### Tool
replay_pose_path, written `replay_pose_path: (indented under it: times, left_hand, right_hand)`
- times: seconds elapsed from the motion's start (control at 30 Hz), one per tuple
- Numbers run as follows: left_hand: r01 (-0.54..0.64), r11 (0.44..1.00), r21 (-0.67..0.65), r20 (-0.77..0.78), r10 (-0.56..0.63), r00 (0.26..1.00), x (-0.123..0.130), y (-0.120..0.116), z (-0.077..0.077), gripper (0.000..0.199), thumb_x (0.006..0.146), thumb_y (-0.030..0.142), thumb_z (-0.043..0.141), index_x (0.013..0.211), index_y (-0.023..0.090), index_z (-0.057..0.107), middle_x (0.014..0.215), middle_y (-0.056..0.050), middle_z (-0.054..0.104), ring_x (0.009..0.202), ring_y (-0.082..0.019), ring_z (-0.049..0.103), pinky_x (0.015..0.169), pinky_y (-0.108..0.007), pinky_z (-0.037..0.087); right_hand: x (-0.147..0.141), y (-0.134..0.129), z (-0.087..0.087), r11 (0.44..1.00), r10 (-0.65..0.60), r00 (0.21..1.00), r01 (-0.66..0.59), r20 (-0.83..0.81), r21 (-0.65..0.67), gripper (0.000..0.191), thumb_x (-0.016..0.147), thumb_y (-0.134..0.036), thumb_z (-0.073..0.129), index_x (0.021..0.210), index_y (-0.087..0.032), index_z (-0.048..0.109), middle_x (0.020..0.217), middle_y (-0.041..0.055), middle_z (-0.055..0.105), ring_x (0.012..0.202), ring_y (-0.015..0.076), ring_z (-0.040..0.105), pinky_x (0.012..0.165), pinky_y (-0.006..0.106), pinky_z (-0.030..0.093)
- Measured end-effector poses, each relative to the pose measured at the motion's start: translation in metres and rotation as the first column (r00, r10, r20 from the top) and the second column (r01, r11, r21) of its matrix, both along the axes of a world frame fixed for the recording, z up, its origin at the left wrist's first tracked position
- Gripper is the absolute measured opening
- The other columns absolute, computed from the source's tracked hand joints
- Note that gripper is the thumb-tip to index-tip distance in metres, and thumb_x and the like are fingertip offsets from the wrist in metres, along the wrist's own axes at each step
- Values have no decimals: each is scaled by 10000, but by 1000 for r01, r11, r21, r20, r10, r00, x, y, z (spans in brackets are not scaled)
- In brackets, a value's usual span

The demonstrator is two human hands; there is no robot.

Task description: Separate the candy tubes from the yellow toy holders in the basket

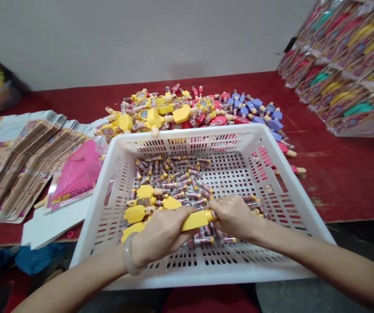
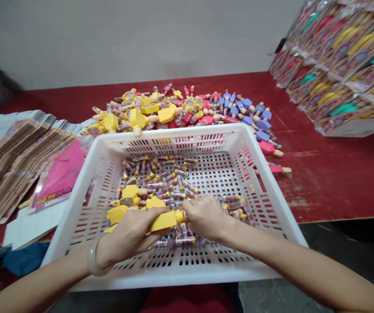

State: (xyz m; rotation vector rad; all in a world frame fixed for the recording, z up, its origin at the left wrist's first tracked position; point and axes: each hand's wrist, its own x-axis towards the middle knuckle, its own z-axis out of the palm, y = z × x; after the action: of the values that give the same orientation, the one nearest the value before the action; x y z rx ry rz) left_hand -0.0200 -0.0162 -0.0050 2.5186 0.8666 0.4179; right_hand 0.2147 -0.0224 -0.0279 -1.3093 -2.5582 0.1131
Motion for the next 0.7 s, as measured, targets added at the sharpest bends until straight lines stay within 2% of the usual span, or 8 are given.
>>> replay_pose_path:
  times: [0.1,0.2,0.23,0.3,0.37,0.43,0.6,0.7]
  left_hand:
    - [-8,1000,4,-81,8,997,6,-6,0,320,937,356,467,1164,136,513,891,-90,670,745,-209,630,612,-286,442]
    - [-127,907,-401,-71,107,992,11,-4,7,327,897,452,525,1026,156,575,816,-49,645,703,-174,587,605,-260,430]
    - [-148,790,-595,-60,140,988,12,-2,10,352,872,490,552,986,158,584,795,-36,635,646,-145,556,567,-237,417]
    - [-103,438,-893,-23,186,982,13,2,14,396,838,523,584,976,152,587,792,-27,633,512,-83,457,454,-193,350]
    - [-7,112,-994,16,207,978,13,6,14,400,833,504,591,1008,145,583,796,-32,644,407,-43,345,363,-177,249]
    - [38,-48,-998,26,229,973,12,8,11,385,820,477,615,1000,138,588,784,-40,653,363,-28,309,329,-175,196]
    - [18,-179,-984,-16,186,982,13,14,3,383,795,457,645,993,133,592,746,-42,664,323,-20,304,317,-174,180]
    - [-11,-124,-992,-23,96,995,14,16,4,396,828,477,581,1035,140,590,770,-38,665,331,-28,294,326,-183,192]
  right_hand:
    - [-2,-5,-1,999,13,996,-16,86,28,88,657,-103,503,697,-164,551,598,29,595,508,156,494,514,307,171]
    - [-4,-10,3,991,36,989,-53,142,121,95,725,-99,503,675,-167,546,585,41,574,512,181,491,528,322,203]
    - [-4,-11,5,986,43,987,-66,152,150,114,745,-101,501,665,-171,541,578,42,562,513,187,487,534,327,213]
    - [-4,-14,10,976,52,984,-86,170,200,152,774,-100,492,649,-180,529,565,42,539,515,197,478,542,336,225]
    - [-5,-16,14,970,51,980,-94,191,224,171,789,-95,486,647,-182,524,559,42,526,517,203,473,542,339,227]
    - [-6,-18,15,970,48,978,-94,203,223,171,786,-88,491,647,-183,520,554,40,523,509,202,467,539,339,226]
    - [-8,-24,8,987,82,967,-112,240,113,129,774,-91,518,672,-167,538,588,61,573,521,195,489,533,329,237]
    - [-10,-24,6,996,79,961,-64,264,-66,85,787,-108,529,731,-141,584,644,86,628,547,187,535,530,310,253]
